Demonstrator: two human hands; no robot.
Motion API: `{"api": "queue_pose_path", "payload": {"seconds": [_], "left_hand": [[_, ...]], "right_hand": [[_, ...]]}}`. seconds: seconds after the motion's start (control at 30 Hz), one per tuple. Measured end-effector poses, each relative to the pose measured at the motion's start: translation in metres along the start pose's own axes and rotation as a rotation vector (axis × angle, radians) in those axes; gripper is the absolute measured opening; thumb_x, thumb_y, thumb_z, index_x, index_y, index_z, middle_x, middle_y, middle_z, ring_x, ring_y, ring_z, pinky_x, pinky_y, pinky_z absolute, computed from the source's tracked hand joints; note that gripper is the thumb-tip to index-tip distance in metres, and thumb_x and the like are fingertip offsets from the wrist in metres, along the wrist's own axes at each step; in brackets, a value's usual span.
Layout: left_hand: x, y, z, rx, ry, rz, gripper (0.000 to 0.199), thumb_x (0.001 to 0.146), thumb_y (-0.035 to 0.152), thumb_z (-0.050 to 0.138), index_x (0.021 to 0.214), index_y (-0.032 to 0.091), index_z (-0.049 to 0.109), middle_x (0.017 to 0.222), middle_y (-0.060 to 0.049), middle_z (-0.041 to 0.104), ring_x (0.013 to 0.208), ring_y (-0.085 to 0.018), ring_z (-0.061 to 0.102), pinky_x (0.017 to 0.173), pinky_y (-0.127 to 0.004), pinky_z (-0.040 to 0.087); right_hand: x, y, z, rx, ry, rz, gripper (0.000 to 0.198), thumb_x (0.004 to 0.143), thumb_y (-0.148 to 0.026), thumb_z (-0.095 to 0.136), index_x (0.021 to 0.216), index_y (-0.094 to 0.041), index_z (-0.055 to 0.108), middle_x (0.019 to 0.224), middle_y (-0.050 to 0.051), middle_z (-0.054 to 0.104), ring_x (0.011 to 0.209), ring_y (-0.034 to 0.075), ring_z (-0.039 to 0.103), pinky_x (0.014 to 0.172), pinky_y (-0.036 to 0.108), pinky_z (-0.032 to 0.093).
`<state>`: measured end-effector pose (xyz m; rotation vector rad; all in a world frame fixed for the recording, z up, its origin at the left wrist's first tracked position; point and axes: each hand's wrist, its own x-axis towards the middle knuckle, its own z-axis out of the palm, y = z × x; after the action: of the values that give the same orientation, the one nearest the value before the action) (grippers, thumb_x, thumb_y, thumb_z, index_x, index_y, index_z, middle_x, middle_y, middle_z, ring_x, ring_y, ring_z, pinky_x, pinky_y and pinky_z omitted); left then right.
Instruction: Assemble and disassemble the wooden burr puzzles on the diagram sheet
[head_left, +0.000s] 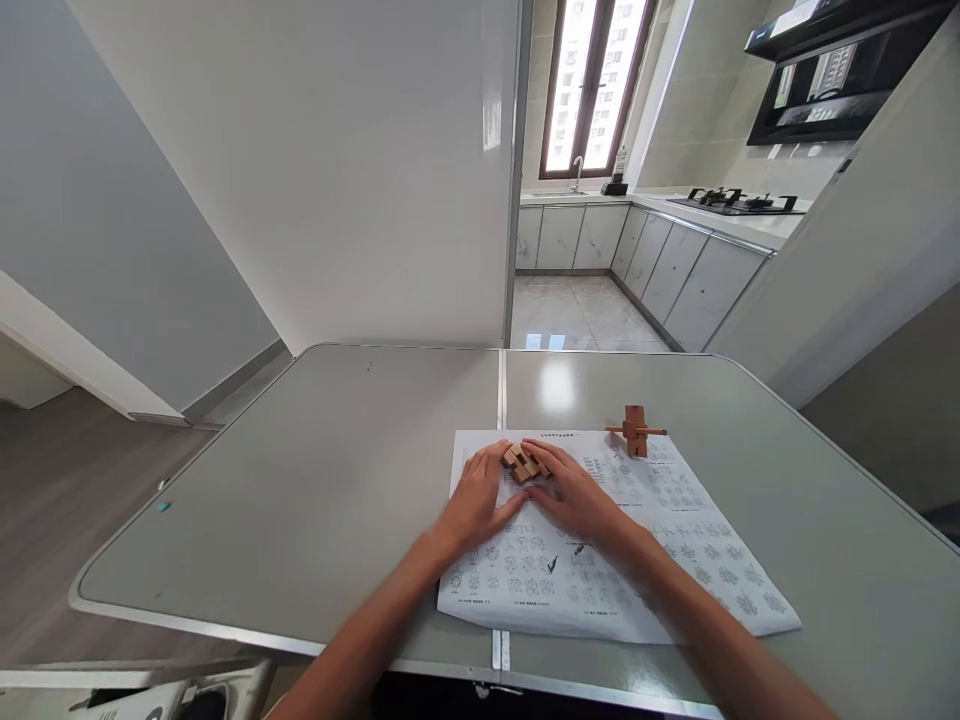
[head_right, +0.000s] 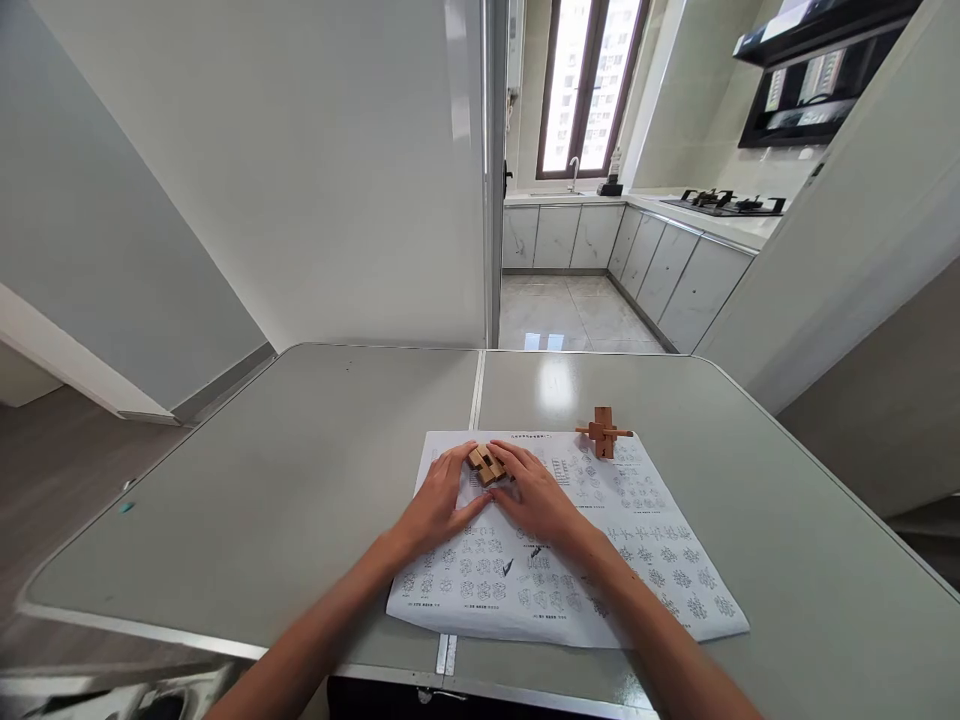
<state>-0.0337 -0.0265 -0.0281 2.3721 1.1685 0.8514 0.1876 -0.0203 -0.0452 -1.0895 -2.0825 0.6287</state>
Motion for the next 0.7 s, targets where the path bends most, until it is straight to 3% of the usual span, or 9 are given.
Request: {"api": "queue_pose_path", "payload": {"seconds": [0.17, 0.3, 0.43, 0.57, 0.7], "left_hand": [[0.0, -0.001, -0.004, 0.02, 0.007, -0.031, 0.064, 0.092, 0.037, 0.073, 0.146, 0.025, 0.042, 0.136, -0.012, 0.06, 0.125, -0.033, 0.056, 0.107, -0.051, 0.046], [-0.001, -0.004, -0.009, 0.082, 0.011, -0.069, 0.057, 0.089, 0.039, 0.076, 0.137, 0.023, 0.051, 0.121, -0.011, 0.064, 0.11, -0.031, 0.06, 0.097, -0.048, 0.049], [-0.002, -0.009, -0.014, 0.107, 0.009, -0.078, 0.047, 0.088, 0.044, 0.076, 0.126, 0.023, 0.057, 0.115, -0.009, 0.064, 0.104, -0.03, 0.061, 0.092, -0.045, 0.05], [-0.003, -0.014, -0.022, 0.115, 0.005, -0.071, 0.049, 0.084, 0.047, 0.08, 0.12, 0.021, 0.061, 0.118, -0.011, 0.063, 0.11, -0.031, 0.059, 0.094, -0.045, 0.05], [-0.001, -0.016, -0.034, 0.118, -0.02, -0.06, 0.024, 0.093, 0.045, 0.07, 0.1, 0.022, 0.067, 0.108, -0.009, 0.066, 0.103, -0.028, 0.059, 0.088, -0.04, 0.049]], "right_hand": [[-0.001, 0.0, -0.004, 0.103, -0.047, -0.014, 0.064, 0.095, -0.028, 0.064, 0.155, -0.034, 0.043, 0.154, 0.008, 0.051, 0.139, 0.03, 0.052, 0.114, 0.05, 0.046], [-0.002, 0.003, -0.008, 0.094, -0.062, 0.039, 0.058, 0.094, -0.034, 0.067, 0.15, -0.035, 0.049, 0.142, 0.009, 0.058, 0.121, 0.028, 0.063, 0.101, 0.045, 0.055], [-0.002, 0.004, -0.014, -0.011, -0.037, 0.085, 0.036, 0.093, -0.036, 0.069, 0.128, -0.031, 0.065, 0.118, 0.008, 0.068, 0.113, 0.03, 0.063, 0.098, 0.047, 0.053], [0.0, 0.004, -0.02, -0.041, -0.018, 0.152, 0.014, 0.094, -0.035, 0.066, 0.105, -0.027, 0.069, 0.106, 0.007, 0.069, 0.101, 0.028, 0.064, 0.088, 0.043, 0.053], [-0.001, 0.004, -0.022, -0.046, 0.059, 0.213, 0.012, 0.096, -0.037, 0.061, 0.098, -0.027, 0.067, 0.103, 0.008, 0.068, 0.088, 0.026, 0.065, 0.08, 0.041, 0.053]]}}
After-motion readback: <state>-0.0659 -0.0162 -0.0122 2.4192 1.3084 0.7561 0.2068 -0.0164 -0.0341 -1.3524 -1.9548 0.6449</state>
